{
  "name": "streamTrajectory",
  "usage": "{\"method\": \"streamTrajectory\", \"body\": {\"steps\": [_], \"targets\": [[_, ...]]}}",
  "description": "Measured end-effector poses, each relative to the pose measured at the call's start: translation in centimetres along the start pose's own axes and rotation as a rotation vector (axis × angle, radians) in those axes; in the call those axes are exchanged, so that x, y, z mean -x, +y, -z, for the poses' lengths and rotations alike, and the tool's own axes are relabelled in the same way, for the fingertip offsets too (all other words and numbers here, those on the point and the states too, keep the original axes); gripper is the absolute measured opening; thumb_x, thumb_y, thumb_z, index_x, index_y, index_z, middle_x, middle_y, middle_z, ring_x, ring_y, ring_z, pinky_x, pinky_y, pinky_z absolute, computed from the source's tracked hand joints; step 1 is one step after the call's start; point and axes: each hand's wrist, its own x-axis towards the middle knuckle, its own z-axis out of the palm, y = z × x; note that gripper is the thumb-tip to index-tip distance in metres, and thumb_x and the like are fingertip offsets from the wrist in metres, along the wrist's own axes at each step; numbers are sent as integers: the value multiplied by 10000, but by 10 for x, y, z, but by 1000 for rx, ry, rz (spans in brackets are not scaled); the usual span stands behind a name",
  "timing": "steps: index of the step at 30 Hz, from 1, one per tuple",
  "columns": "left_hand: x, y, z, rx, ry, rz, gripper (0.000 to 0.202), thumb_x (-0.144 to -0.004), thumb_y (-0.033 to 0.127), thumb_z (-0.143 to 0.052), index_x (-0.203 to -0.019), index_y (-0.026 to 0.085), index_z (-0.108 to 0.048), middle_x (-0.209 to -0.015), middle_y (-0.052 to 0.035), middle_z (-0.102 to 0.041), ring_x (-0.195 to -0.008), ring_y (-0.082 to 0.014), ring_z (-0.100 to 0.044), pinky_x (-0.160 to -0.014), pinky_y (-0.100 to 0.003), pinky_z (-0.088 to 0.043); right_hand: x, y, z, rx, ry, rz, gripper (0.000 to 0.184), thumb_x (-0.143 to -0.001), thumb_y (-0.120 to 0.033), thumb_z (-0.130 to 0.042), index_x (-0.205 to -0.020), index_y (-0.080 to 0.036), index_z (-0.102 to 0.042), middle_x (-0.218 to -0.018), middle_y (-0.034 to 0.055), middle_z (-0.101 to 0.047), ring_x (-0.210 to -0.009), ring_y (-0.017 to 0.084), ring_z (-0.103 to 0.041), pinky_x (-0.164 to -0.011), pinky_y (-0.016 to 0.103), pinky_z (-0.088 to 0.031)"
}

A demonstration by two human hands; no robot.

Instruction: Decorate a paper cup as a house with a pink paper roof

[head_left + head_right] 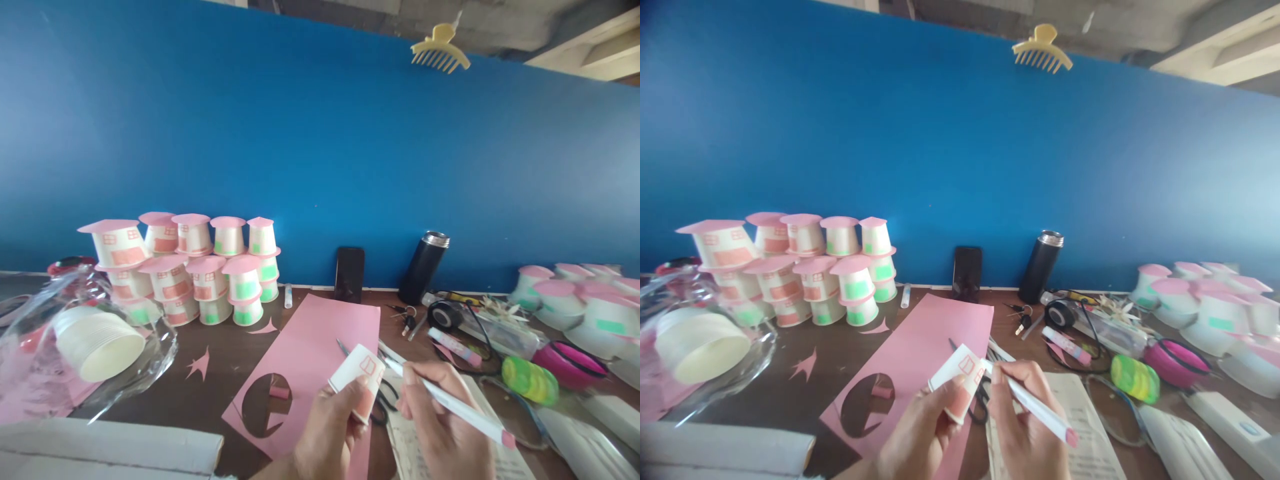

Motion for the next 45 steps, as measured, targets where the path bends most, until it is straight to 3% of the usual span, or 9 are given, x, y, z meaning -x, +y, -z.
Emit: {"method": "streamTrajectory", "body": {"steps": [8,16,26,37,45], "targets": [[0,4,-5,-141,-25,-37,415,-690,478,-763,-857,109,-676,-630,27,-421,-557,-77,-274,-498,-220,-232,3,-6,-7,-9,-20,-49,185,-874,-388,-578,-776,-232,-566,-533,-38,-568,-409,124,-518,-381,218,-410],[0,1,-4,-175,-30,-33,404,-684,498,-763,-727,118,-633,-581,34,-391,-537,-77,-286,-491,-234,-210,4,-1,-5,26,-81,-30,153,-885,-352,-568,-793,-229,-563,-509,-53,-562,-405,126,-540,-389,213,-429],[3,2,-7,-185,-25,-59,366,-729,464,-741,-759,114,-639,-594,36,-366,-546,-78,-263,-506,-244,-200,1,-1,-3,24,-79,9,142,-901,-321,-560,-794,-227,-552,-526,-52,-552,-414,116,-532,-390,202,-422],[1,-1,0,-214,-143,-74,331,-793,464,-681,-802,142,-603,-619,41,-363,-565,-85,-244,-524,-258,-188,2,-1,-5,52,-84,10,174,-887,-358,-575,-766,-234,-562,-524,-46,-569,-427,124,-544,-406,210,-436],[-2,-6,4,-187,-97,-38,348,-766,447,-707,-885,127,-639,-684,12,-442,-573,-81,-281,-526,-253,-201,1,-1,-5,94,-91,16,190,-879,-374,-586,-754,-233,-562,-534,-42,-572,-435,126,-547,-403,210,-433]]}}
